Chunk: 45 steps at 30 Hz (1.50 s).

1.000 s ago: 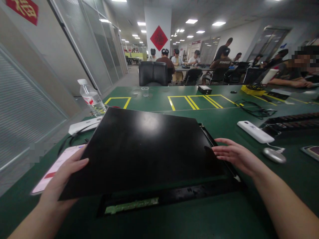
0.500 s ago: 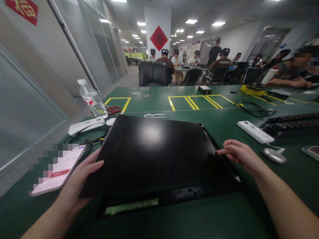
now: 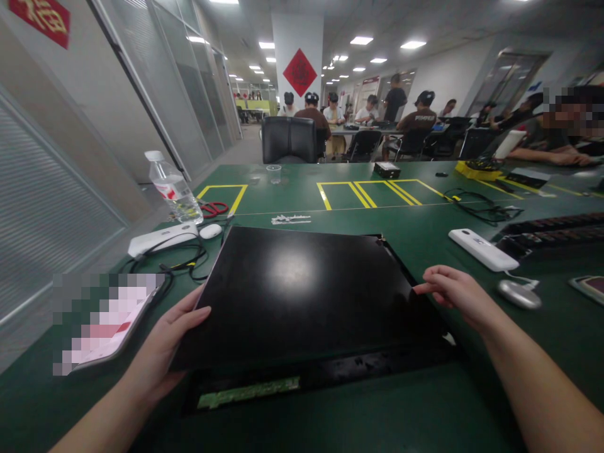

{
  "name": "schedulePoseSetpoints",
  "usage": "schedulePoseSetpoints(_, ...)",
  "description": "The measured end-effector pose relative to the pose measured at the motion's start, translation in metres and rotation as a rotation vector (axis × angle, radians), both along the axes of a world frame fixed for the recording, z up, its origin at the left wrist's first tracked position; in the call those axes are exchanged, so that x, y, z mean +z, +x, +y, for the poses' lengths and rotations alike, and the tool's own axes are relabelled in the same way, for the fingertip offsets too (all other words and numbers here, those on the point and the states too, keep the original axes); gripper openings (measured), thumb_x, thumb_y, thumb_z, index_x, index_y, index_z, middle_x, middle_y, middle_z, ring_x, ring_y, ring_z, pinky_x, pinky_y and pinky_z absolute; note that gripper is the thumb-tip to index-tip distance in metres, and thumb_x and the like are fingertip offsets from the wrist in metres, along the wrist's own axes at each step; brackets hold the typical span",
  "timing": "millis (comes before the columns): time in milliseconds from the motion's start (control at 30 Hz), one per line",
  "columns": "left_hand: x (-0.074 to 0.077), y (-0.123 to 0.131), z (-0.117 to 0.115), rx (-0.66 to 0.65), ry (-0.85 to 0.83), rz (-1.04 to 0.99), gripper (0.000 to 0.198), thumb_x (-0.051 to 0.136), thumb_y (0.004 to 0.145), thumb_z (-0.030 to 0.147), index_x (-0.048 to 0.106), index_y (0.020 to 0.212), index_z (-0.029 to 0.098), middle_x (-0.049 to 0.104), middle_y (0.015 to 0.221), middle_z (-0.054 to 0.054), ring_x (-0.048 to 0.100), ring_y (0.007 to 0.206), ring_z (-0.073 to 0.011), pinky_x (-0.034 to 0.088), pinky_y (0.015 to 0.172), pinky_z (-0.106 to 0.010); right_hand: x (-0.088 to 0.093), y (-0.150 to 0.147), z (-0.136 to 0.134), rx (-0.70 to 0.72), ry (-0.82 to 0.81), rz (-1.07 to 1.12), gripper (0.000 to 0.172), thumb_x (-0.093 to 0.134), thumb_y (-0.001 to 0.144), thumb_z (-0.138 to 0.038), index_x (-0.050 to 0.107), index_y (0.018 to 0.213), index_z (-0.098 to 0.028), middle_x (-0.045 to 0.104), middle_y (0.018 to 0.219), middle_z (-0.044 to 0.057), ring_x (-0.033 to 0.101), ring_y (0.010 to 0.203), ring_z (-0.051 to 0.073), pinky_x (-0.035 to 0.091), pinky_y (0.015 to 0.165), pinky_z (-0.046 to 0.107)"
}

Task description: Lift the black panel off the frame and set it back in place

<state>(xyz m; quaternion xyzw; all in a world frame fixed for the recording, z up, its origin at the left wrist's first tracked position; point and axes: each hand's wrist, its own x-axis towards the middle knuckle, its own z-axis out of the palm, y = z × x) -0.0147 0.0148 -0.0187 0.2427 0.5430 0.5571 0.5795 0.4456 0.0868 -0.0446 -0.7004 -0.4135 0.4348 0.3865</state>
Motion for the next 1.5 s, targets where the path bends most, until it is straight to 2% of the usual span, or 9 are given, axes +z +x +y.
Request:
schedulePoseSetpoints(200,0.001,0.003,-0.002,-0.043,-0.012,0.009,0.071,0.087,0.061,0.021,0.07,0.129,0.029,0.08,0.117,-0.002,0.076,0.101,-0.0313,0.062,0.073,-0.026,0.003,0.0,0.0,-0.006,0.016,-0.04,0.024,0.068,0.066,-0.038,0.057,0.08,-0.021,0.076,0.075,0.011,0.043,0.043,0.008,0.029,0.042,0.021)
schedulePoseSetpoints(333,0.0,0.006,-0.002,-0.055,-0.014,0.019,0.073,0.087,0.056,0.016,0.072,0.126,0.03,0.081,0.113,-0.003,0.077,0.096,-0.0312,0.063,0.066,-0.025,0.005,-0.002,-0.001,-0.012,0.019,-0.104,0.023,0.067,0.067,-0.039,0.058,0.079,-0.021,0.076,0.073,0.01,0.045,0.044,0.009,0.035,0.045,0.023)
schedulePoseSetpoints(467,0.001,0.01,-0.002,-0.037,-0.026,0.061,0.07,0.086,0.06,0.02,0.071,0.128,0.029,0.081,0.112,-0.005,0.078,0.091,-0.0302,0.063,0.061,-0.026,0.006,-0.003,-0.003,0.018,0.045,-0.196,0.023,0.065,0.069,-0.041,0.061,0.08,-0.021,0.076,0.073,0.008,0.049,0.047,0.012,0.04,0.048,0.026)
schedulePoseSetpoints(667,-0.001,0.011,-0.001,-0.028,-0.022,0.078,0.064,0.081,0.065,0.016,0.071,0.128,0.027,0.082,0.109,-0.006,0.079,0.087,-0.0284,0.063,0.063,-0.027,0.005,-0.003,-0.004,0.073,0.035,-0.319,0.018,0.061,0.072,-0.042,0.059,0.076,-0.024,0.076,0.075,0.006,0.058,0.057,0.017,0.045,0.057,0.031)
schedulePoseSetpoints(867,-0.006,0.006,0.001,-0.035,-0.011,0.072,0.064,0.081,0.066,0.013,0.071,0.127,0.026,0.082,0.109,-0.007,0.079,0.085,-0.0291,0.063,0.059,-0.028,0.003,-0.004,-0.005,0.133,0.053,-0.564,0.018,0.057,0.076,-0.042,0.063,0.078,-0.025,0.077,0.077,0.004,0.057,0.053,0.018,0.042,0.057,0.034)
schedulePoseSetpoints(1000,-0.007,0.006,0.001,-0.048,-0.007,0.073,0.066,0.083,0.063,0.014,0.071,0.127,0.026,0.082,0.108,-0.007,0.079,0.086,-0.0297,0.063,0.059,-0.028,0.003,-0.006,-0.007,0.156,0.07,-0.693,0.019,0.055,0.079,-0.042,0.066,0.078,-0.026,0.076,0.075,0.003,0.062,0.06,0.021,0.041,0.059,0.034)
schedulePoseSetpoints(1233,-0.009,0.005,0.001,-0.081,0.001,0.085,0.067,0.086,0.062,0.021,0.071,0.127,0.025,0.082,0.106,-0.007,0.079,0.086,-0.0308,0.063,0.06,-0.03,0.006,-0.01,-0.01,0.173,0.089,-0.813,0.021,0.056,0.08,-0.044,0.068,0.076,-0.027,0.067,0.061,0.004,0.061,0.058,0.023,0.039,0.055,0.033)
schedulePoseSetpoints(1367,-0.009,0.007,-0.001,-0.061,0.017,0.098,0.061,0.087,0.062,0.021,0.073,0.121,0.025,0.083,0.104,-0.006,0.079,0.086,-0.0308,0.063,0.062,-0.03,0.008,-0.013,-0.011,0.184,0.075,-0.84,0.021,0.055,0.08,-0.044,0.068,0.077,-0.027,0.068,0.063,0.004,0.062,0.06,0.023,0.039,0.056,0.033)
schedulePoseSetpoints(1500,-0.008,0.011,-0.003,-0.035,0.021,0.105,0.064,0.087,0.061,0.02,0.071,0.122,0.024,0.082,0.107,-0.007,0.079,0.086,-0.0312,0.063,0.063,-0.031,0.007,-0.014,-0.012,0.197,0.07,-0.867,0.024,0.054,0.081,-0.046,0.069,0.08,-0.027,0.071,0.07,0.005,0.063,0.065,0.024,0.04,0.058,0.034)
